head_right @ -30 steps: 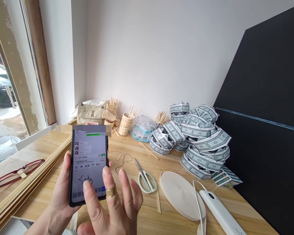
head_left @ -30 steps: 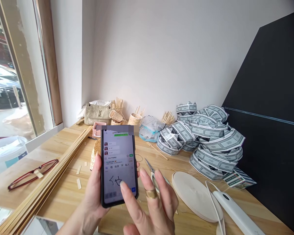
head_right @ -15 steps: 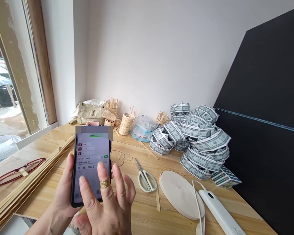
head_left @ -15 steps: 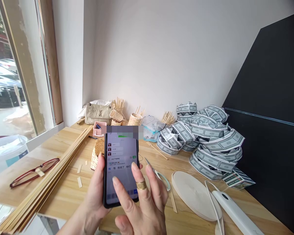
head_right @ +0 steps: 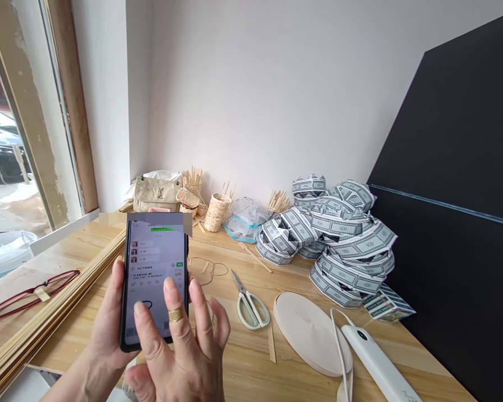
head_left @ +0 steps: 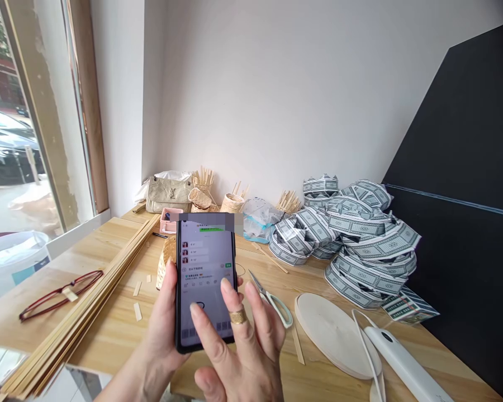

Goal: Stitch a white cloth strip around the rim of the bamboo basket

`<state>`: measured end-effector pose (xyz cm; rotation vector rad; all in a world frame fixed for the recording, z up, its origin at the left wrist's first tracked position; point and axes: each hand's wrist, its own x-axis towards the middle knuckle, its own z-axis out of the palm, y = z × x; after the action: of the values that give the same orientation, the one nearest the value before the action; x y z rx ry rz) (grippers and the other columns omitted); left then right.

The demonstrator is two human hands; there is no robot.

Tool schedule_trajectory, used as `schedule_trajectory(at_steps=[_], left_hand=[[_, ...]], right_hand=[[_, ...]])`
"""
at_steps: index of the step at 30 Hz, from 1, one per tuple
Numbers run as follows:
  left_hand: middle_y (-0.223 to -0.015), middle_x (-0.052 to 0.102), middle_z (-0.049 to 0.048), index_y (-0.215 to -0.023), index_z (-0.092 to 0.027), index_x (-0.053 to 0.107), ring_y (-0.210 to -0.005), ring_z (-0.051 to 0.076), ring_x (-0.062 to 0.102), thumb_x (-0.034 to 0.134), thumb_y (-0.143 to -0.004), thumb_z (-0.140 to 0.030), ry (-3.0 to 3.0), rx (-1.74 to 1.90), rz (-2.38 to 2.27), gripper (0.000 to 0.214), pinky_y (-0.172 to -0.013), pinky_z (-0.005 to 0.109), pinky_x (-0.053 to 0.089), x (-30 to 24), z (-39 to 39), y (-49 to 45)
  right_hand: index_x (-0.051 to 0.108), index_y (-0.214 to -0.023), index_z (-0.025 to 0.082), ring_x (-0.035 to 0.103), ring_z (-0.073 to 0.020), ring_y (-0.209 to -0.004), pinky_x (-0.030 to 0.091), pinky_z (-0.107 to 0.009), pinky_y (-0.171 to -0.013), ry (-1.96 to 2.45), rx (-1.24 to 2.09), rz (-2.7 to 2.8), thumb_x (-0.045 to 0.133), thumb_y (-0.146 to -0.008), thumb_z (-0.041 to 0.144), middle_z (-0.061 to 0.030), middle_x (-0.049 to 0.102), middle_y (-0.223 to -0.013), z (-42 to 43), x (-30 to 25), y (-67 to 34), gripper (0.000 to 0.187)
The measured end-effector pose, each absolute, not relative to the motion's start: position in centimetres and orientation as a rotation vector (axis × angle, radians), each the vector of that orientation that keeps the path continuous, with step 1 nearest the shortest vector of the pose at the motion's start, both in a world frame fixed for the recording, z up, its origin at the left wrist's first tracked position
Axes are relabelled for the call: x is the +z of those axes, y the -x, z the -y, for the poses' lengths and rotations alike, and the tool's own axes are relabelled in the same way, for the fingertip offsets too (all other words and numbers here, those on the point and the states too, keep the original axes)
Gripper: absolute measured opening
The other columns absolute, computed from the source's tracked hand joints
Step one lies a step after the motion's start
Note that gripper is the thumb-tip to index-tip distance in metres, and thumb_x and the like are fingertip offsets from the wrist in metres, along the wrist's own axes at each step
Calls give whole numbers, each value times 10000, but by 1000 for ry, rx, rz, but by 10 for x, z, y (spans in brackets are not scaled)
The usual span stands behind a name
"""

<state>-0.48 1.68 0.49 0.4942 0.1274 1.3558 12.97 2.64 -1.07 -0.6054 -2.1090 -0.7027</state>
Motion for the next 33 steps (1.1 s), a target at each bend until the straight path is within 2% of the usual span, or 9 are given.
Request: schedule_trajectory(at_steps=[4,10,14,19,25,33], left_hand=[[-887,723,89,-907,-150,726,-1020,289,607,586,-761,-511,-473,1367,-150,414,-1023,397,346,1,-17,6],[-1007,692,117,-1005,-133,691,-1060,308,579,519,-770,-580,-518,1356,-160,533,-1013,424,352,2,-18,7],[-976,704,95,-965,-158,710,-1051,302,586,573,-746,-557,-502,1356,-156,476,-1019,412,346,1,-18,7],[-970,707,89,-933,-168,723,-1063,307,578,614,-715,-551,-509,1329,-142,454,-1027,417,334,3,-17,7],[-971,706,92,-924,-176,727,-1097,323,551,639,-672,-579,-467,1341,-202,484,-1029,440,325,2,-17,7],[-970,706,91,-930,-183,725,-1094,321,554,620,-697,-569,-493,1340,-166,463,-1025,444,329,4,-17,6]], right_hand=[[402,-1352,287,259,-361,-1285,271,-492,-925,643,-658,2141,195,-954,445,-131,285,-1432,-28,-8,-131,476],[332,-1388,297,185,-353,-1315,217,-489,-957,635,-657,2172,189,-944,474,-107,190,-1472,-29,-12,-139,498],[296,-1400,310,176,-338,-1320,207,-474,-966,648,-615,2193,187,-944,469,-89,136,-1489,-29,-7,-141,495],[267,-1409,315,152,-325,-1329,162,-467,-992,703,-574,2164,190,-948,451,-59,122,-1495,-29,-4,-142,488],[247,-1418,302,105,-328,-1342,145,-467,-1000,683,-622,2196,201,-940,473,-79,91,-1499,-28,-9,-145,510],[297,-1402,300,158,-343,-1327,193,-478,-974,640,-650,2188,191,-940,479,-91,132,-1490,-29,-11,-146,507]])
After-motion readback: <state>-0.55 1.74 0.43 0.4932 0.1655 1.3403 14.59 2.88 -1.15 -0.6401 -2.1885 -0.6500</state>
